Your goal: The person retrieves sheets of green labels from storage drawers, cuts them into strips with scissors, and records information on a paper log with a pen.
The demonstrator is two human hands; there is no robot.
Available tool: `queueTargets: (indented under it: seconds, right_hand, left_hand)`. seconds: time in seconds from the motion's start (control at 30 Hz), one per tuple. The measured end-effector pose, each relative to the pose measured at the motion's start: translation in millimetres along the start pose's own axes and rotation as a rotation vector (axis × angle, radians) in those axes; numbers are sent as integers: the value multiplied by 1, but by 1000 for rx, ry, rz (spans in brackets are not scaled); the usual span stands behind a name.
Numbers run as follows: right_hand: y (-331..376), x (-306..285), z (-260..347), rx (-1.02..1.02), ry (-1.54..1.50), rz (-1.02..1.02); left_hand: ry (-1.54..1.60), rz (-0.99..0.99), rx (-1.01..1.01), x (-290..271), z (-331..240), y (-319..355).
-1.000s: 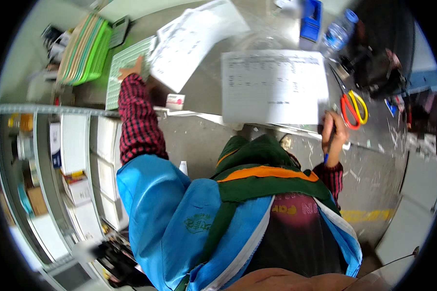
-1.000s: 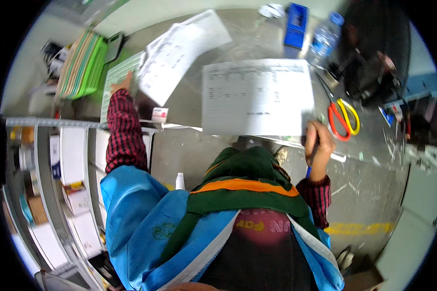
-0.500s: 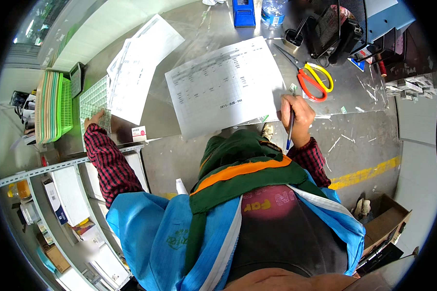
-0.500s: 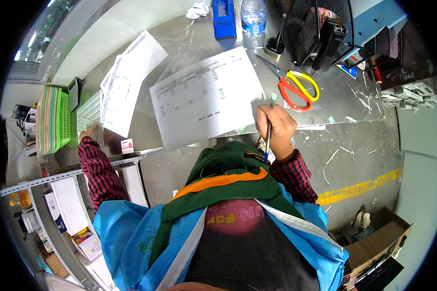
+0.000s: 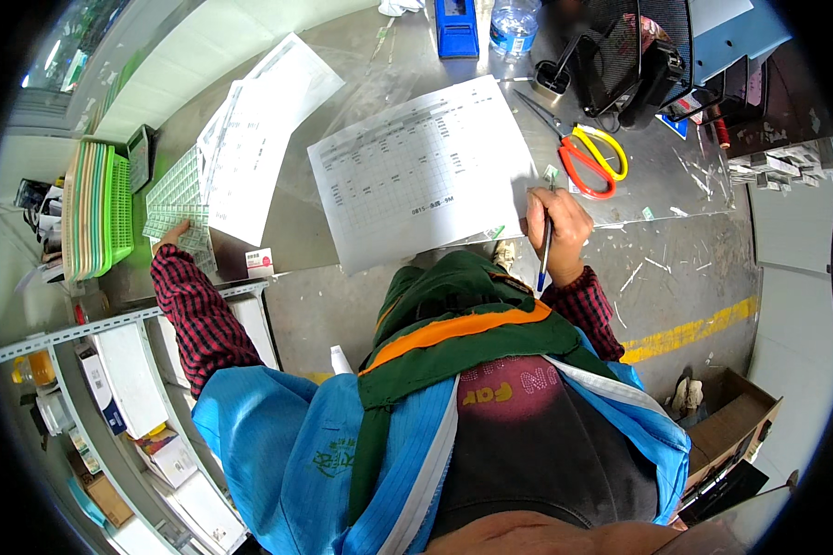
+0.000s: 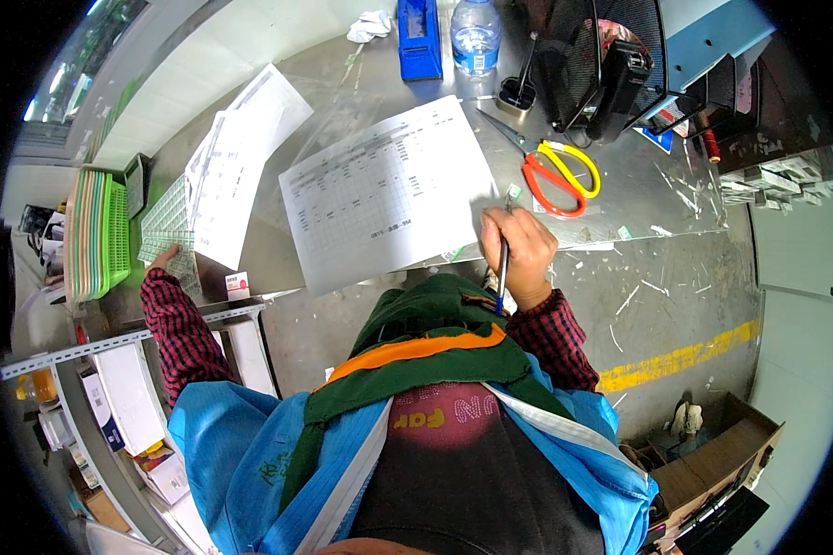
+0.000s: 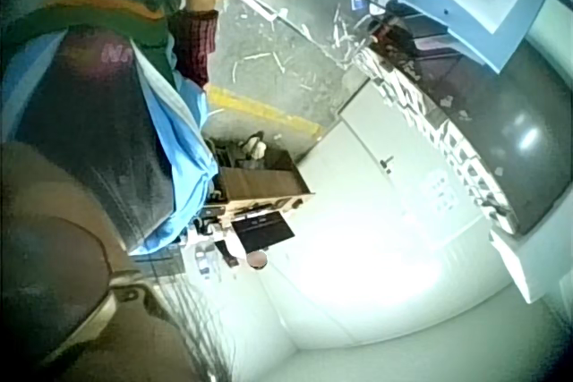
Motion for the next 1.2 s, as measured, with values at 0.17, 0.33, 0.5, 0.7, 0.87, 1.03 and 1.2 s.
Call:
queueTargets:
  seconds: [0.17,0.33,0.5,0.7,0.87,1.03,1.2]
  right_hand:
    - [-2,-5,1,-16,-49,9]
    - [-3,-5,4,-16,-15,13]
    - [-1,-3,0,-24,-13,-7]
    - [-2,-7,3,-30,-41,10]
    - [-2,-5,2,-9,-1,6]
    - [-1,-8,2,-27,-84,-14]
    - [0,-3,0,-16,38,-7]
  left_hand:
    - [54,126,-9,-53,44,-47]
    - [-262,133,39,-40,27,-43]
    - [-405,180,90,-27,11,-30]
    - [-473,186,29,-47,13,-26]
    - [-372,107,54,-8,-14,-21]
    - [-182,79,15,-67,29,-30]
    - [-308,134,51,11,-30,-13]
Point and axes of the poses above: each hand's wrist, its own y-axis away from the middle knuckle, its own x-axis out of the palm, z = x × y, the point moved 3 cm from there along -y, towards the middle knuckle, and after that the axes turned 6 degrees about z, right-handed, at the moved point
